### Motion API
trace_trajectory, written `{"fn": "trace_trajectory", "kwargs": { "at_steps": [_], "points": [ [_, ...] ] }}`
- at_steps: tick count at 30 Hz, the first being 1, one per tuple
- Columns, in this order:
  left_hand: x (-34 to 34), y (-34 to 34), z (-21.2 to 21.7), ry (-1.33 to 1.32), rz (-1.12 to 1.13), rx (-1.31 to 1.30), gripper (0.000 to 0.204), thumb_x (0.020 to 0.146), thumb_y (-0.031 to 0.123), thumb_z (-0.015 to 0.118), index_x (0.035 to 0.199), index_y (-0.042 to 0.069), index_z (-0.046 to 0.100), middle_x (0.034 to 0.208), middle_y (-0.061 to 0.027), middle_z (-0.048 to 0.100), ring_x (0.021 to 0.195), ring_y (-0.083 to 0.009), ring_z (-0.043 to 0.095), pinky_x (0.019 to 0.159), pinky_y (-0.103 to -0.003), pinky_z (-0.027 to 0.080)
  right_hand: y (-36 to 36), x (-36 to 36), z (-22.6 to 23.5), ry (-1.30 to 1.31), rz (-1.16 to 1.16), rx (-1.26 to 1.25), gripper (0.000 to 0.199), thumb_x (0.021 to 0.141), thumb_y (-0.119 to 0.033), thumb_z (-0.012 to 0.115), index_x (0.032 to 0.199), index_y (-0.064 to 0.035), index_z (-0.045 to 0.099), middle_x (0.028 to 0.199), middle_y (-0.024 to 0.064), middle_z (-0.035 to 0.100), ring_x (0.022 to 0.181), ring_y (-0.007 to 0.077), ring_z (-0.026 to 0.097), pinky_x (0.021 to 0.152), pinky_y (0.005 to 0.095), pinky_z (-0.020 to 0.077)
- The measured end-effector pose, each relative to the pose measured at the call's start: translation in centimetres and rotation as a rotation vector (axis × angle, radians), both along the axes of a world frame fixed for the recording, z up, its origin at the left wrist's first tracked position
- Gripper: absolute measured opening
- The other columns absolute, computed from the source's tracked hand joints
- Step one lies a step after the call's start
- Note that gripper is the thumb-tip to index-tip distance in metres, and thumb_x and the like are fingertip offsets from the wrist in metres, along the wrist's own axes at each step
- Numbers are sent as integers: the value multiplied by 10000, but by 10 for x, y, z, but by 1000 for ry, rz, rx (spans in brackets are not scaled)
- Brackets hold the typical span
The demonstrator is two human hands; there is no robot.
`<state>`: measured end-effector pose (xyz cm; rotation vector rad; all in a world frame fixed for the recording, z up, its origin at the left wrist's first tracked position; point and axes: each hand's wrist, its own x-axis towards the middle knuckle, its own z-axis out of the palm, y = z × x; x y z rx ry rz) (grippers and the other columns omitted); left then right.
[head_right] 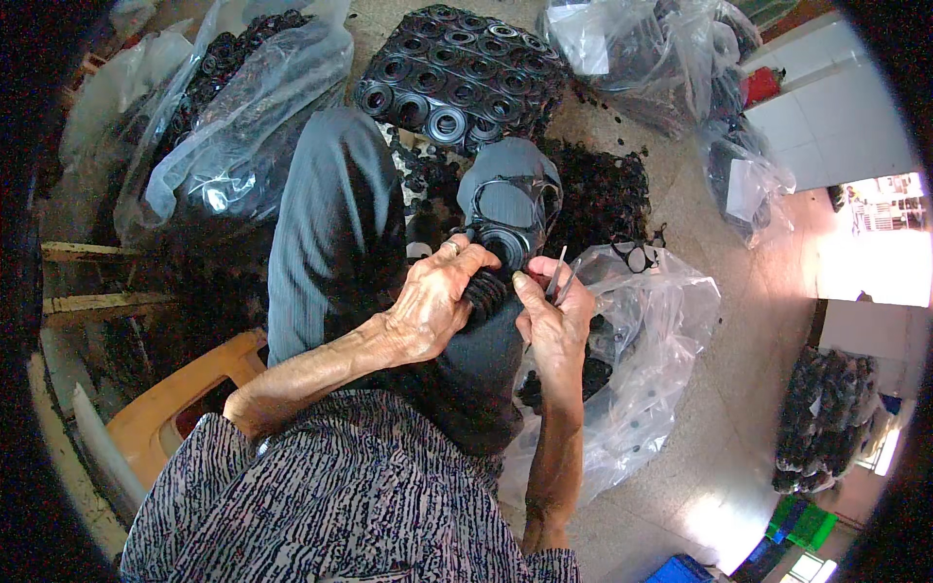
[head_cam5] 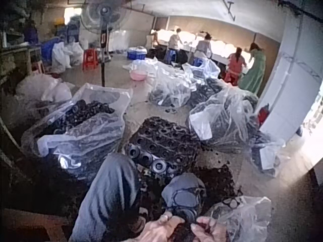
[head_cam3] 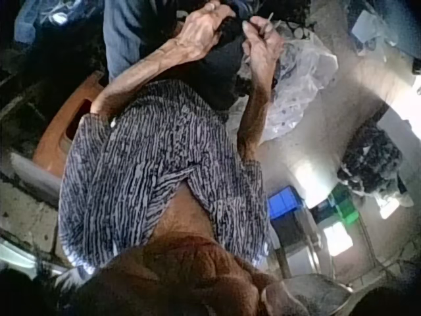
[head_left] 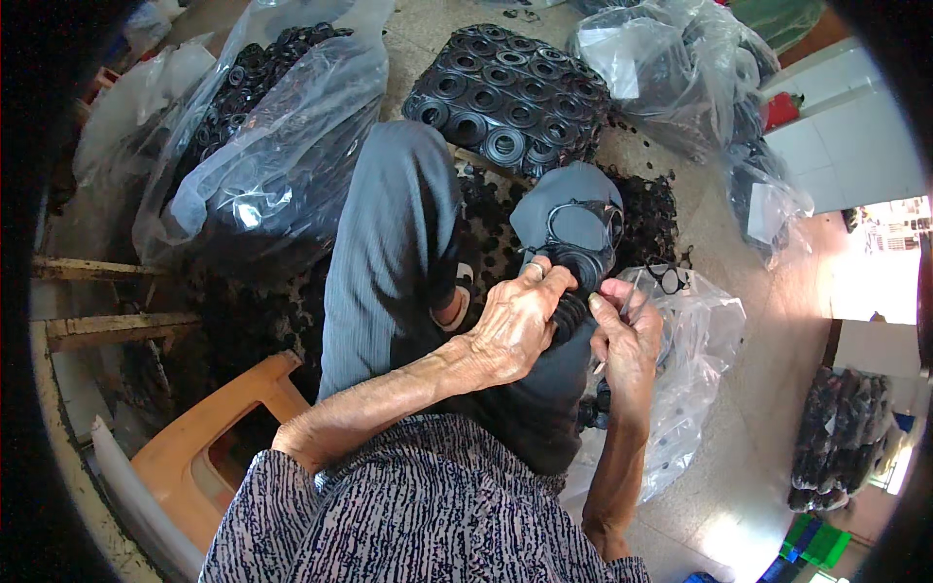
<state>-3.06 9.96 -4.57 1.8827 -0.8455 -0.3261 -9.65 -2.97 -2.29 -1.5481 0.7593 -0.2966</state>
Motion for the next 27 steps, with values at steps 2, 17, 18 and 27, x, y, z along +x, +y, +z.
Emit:
{"fn": "trace_trajectory", "kwargs": {
  "at_steps": [2,17,18,27],
  "points": [
    [0,-1,2,0,-4,-2,468,562,-112,542,1002,24,458,912,-196,461,881,-386,486,742,-409,421,-1,-1,-1,49,26,-40,83,775,-59,585,793,18,557,565,-18,438,396,39,349,336,194,260],
    [3,-8,-8,-21,22,-43,355,565,-108,499,912,-44,455,840,-244,499,830,-415,495,700,-427,403,-8,21,-47,-4,-84,-751,40,695,-17,495,717,13,509,632,155,524,539,313,489,539,371,388],
    [3,-10,-8,-25,27,-59,357,562,-114,494,909,-42,459,828,-247,497,829,-418,493,699,-427,404,-11,23,-50,10,-92,-772,42,689,-17,498,714,16,508,631,155,528,553,308,502,543,369,391],
    [4,3,-14,37,6,-61,347,596,-123,497,924,-12,470,840,-235,523,849,-400,511,728,-413,416,-44,39,-36,300,-113,-886,127,726,-102,476,724,18,520,611,132,545,561,239,524,554,335,403]
  ]
}}
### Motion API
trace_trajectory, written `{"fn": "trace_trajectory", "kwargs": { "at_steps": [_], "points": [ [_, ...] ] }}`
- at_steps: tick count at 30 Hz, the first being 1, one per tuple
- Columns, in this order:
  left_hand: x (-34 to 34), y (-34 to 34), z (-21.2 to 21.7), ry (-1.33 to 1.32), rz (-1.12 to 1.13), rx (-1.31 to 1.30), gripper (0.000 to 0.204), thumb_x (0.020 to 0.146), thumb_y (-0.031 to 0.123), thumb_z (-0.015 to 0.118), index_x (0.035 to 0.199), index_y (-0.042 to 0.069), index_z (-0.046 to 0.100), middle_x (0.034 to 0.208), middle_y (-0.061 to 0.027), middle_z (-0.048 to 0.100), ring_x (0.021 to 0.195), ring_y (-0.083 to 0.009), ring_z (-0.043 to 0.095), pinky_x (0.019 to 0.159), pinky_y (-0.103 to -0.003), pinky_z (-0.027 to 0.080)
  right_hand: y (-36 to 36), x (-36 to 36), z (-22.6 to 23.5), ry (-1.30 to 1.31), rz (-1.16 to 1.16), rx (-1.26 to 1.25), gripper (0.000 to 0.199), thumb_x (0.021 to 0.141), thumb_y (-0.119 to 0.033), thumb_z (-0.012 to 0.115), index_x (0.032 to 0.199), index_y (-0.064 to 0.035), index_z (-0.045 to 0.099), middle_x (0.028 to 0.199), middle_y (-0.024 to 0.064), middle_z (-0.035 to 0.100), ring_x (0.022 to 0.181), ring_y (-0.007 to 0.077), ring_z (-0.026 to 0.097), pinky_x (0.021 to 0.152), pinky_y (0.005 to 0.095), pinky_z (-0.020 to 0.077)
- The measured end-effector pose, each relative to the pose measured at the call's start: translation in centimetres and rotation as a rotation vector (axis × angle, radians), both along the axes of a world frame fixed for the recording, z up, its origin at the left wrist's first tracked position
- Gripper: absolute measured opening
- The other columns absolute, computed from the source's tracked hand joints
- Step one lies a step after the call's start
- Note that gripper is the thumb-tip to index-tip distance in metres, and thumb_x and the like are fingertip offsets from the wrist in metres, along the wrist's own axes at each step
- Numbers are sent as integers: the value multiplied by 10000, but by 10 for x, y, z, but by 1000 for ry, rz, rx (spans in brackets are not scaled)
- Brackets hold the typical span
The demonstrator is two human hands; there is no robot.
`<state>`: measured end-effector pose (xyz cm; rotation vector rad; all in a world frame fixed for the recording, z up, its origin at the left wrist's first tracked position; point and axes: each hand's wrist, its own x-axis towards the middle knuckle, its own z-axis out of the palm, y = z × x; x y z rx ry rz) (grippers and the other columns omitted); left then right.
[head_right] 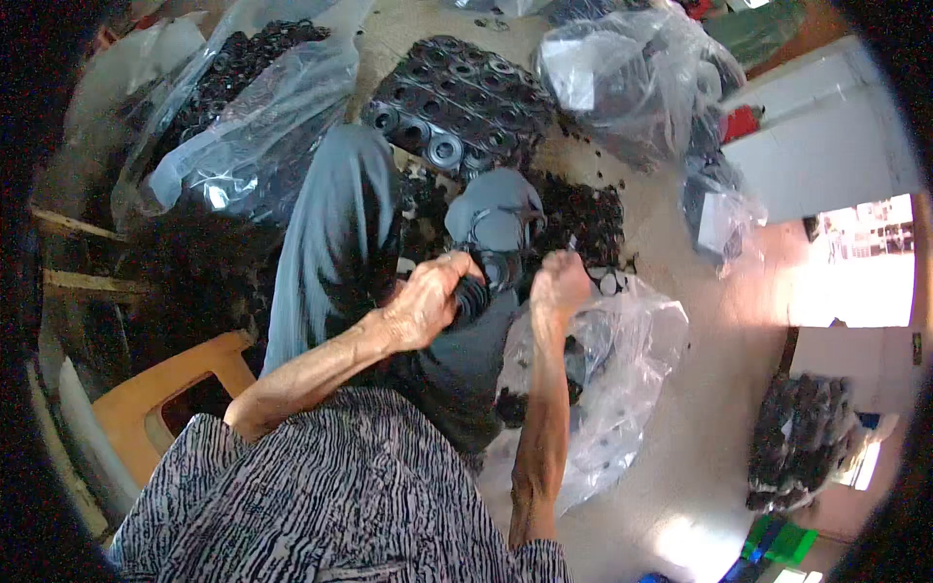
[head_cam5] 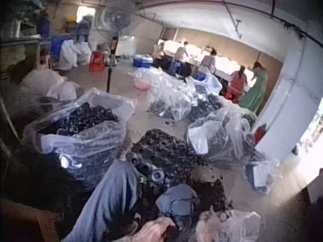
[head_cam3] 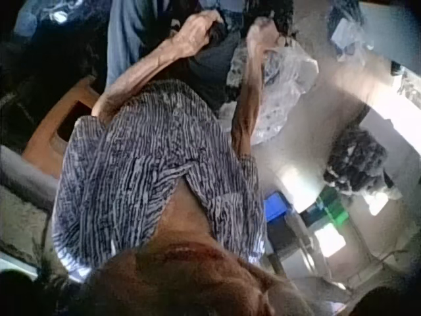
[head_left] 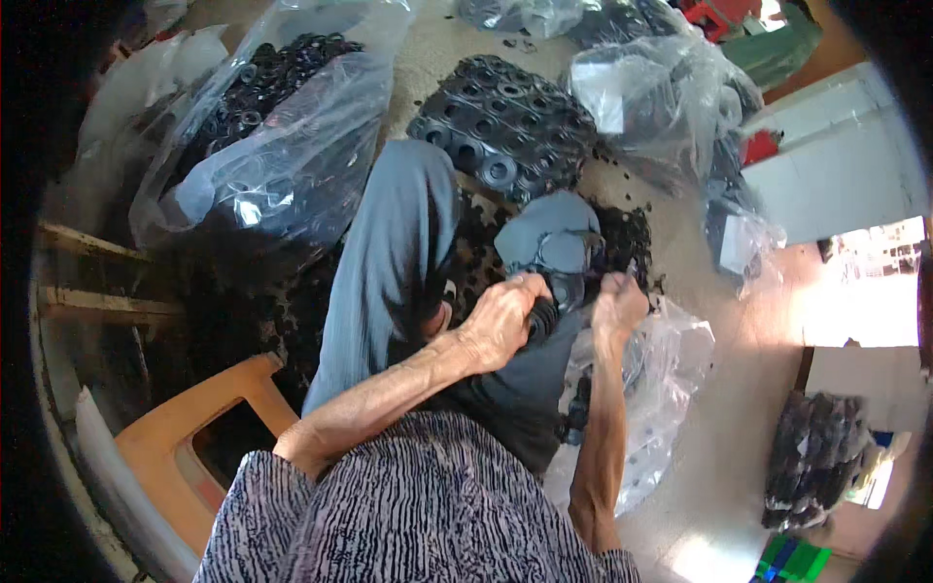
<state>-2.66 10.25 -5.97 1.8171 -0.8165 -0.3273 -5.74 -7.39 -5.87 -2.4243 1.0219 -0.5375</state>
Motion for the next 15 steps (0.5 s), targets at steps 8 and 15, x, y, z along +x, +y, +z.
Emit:
{"fn": "trace_trajectory", "kwargs": {
  "at_steps": [8,15],
  "points": [
    [14,-2,-8,105,-20,-14,280,575,-66,501,854,-44,509,766,-238,546,792,-348,568,651,-340,427,35,-10,0,-260,273,-3,59,740,-35,511,795,-21,498,774,157,514,719,338,503,632,379,400],
    [37,44,11,941,139,-686,207,773,125,580,932,15,503,758,-72,552,659,-189,575,569,-322,499,-15,2,-10,-121,-1,-326,124,738,-109,540,801,-5,514,767,180,531,726,362,511,657,413,402]
  ]
}}
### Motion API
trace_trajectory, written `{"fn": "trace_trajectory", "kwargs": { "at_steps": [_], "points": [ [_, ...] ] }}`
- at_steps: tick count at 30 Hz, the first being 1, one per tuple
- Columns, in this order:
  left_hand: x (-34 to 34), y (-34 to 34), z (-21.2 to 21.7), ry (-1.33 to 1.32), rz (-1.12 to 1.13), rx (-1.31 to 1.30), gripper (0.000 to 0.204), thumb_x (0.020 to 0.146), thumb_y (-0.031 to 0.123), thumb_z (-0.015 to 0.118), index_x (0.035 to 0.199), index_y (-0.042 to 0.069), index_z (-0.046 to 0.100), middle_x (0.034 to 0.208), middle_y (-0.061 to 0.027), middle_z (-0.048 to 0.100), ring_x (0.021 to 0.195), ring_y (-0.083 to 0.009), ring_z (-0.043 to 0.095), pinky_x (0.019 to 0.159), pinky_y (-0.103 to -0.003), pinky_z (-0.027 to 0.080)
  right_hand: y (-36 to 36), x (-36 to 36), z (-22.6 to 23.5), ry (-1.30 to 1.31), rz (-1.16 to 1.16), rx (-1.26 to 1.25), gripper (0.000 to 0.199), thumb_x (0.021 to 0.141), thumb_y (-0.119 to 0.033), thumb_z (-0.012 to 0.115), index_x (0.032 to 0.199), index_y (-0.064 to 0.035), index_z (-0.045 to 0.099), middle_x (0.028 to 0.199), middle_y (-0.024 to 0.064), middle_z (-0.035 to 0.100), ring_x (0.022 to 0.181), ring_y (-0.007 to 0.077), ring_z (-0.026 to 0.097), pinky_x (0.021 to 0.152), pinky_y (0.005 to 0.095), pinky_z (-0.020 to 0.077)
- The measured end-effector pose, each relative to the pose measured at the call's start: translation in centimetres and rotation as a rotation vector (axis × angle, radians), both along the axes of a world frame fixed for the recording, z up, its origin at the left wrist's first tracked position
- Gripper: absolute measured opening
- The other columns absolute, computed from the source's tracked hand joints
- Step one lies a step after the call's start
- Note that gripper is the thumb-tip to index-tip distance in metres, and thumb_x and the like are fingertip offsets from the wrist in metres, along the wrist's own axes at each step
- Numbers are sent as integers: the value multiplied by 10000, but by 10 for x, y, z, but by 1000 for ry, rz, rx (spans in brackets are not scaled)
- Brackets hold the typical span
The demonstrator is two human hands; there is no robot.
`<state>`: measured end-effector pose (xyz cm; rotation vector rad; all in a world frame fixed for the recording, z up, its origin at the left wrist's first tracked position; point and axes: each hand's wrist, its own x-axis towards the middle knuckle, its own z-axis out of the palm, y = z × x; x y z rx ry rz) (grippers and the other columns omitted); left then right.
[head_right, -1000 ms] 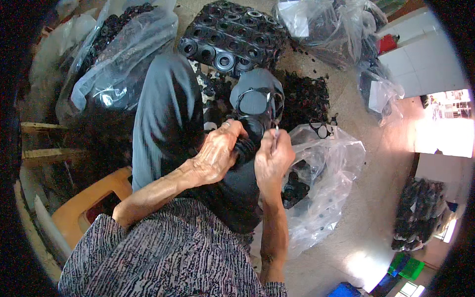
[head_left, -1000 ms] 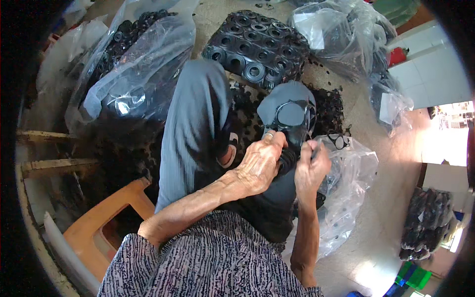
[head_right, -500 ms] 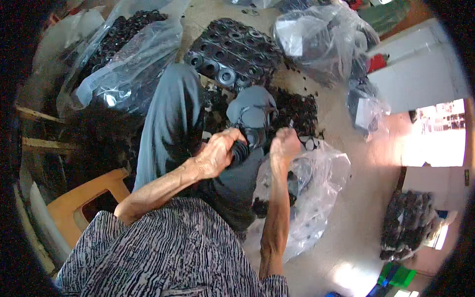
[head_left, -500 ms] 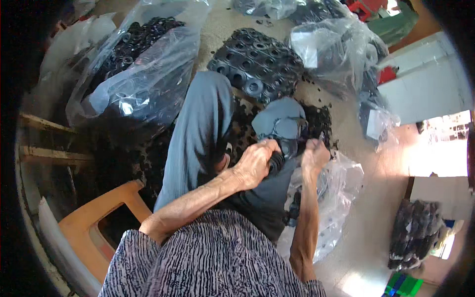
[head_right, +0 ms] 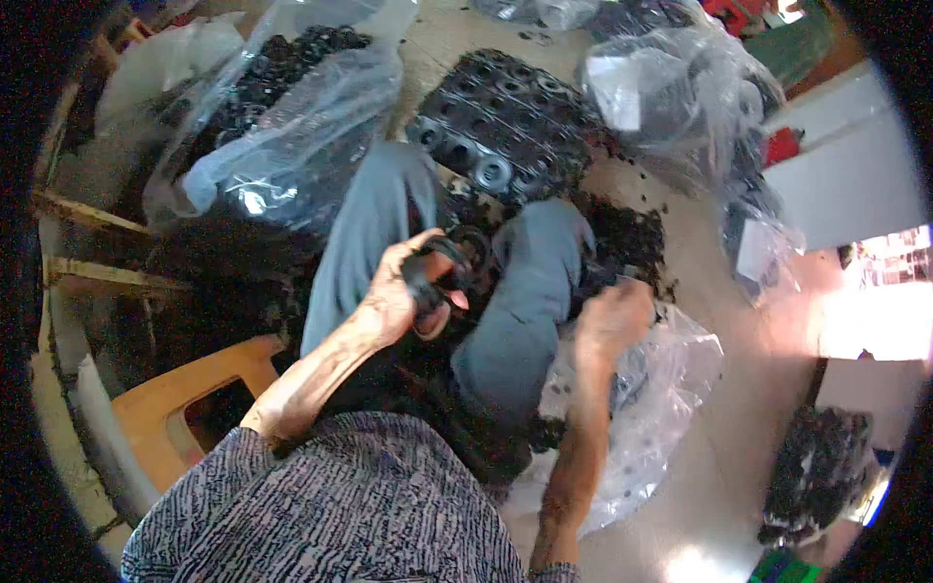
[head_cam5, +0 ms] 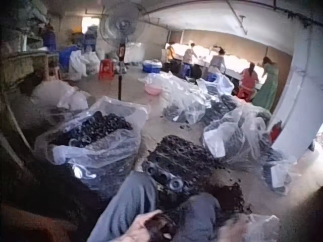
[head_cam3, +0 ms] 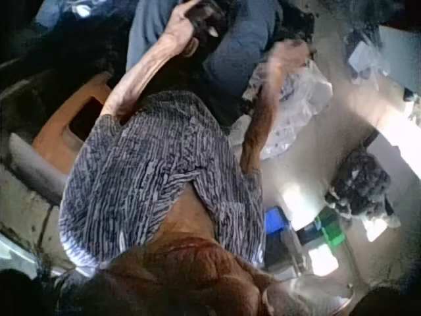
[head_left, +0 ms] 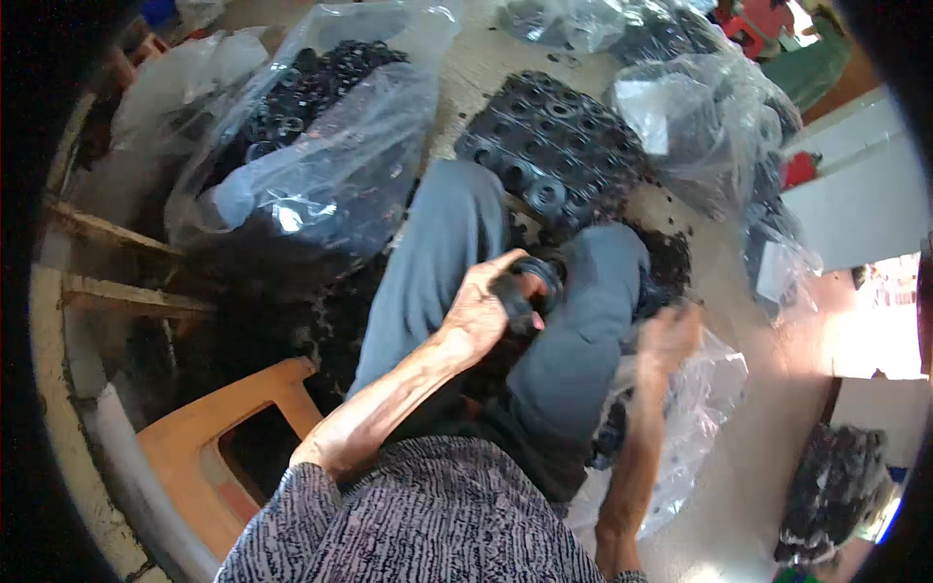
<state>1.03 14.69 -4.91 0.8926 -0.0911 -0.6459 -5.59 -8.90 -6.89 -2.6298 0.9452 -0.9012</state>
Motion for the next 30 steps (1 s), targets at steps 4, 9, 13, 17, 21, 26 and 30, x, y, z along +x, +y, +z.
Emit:
{"fn": "trace_trajectory", "kwargs": {
  "at_steps": [4,9,13,17,21,26,30],
  "points": [
    [32,47,3,-305,186,191,215,769,181,600,871,6,528,895,-98,518,824,-198,558,742,-356,489,-99,12,-29,-185,197,-156,183,753,-119,536,897,-8,546,792,169,577,727,325,550,681,397,417],
    [56,80,10,-436,216,395,212,725,5,557,931,-11,510,852,-78,556,858,-177,535,788,-277,430,-171,45,-58,-131,254,5,269,743,-143,582,980,-19,553,873,129,594,769,285,565,682,367,435],
    [82,115,21,-231,46,233,271,719,-38,581,966,11,481,825,-82,565,664,-154,564,565,-280,484,-140,56,-48,82,379,-110,174,721,-68,560,870,21,576,689,125,572,593,267,544,574,370,443],
    [117,164,24,-125,-22,205,279,724,-38,587,973,6,470,815,-115,569,718,-219,590,636,-365,531,-104,59,-45,21,265,126,122,737,-47,523,808,42,567,582,89,515,446,209,487,408,335,404],
    [166,209,35,-79,54,333,407,663,-110,592,1025,7,448,897,-148,539,749,-285,585,679,-453,526,-97,61,-51,58,187,738,74,750,-38,516,788,19,546,589,65,488,299,119,372,270,270,285],
    [239,243,55,-63,23,486,484,576,-189,460,1036,-42,421,944,-220,516,862,-387,549,741,-489,501,-63,51,-55,20,190,660,57,741,-32,513,772,12,532,589,46,479,409,108,426,349,263,332],
    [281,253,78,-50,-86,439,513,566,-164,470,1057,-22,436,994,-195,533,867,-375,557,780,-491,479,-19,38,-57,-19,231,620,60,737,-37,520,772,12,532,591,41,482,432,104,424,371,260,336]
  ]
}}
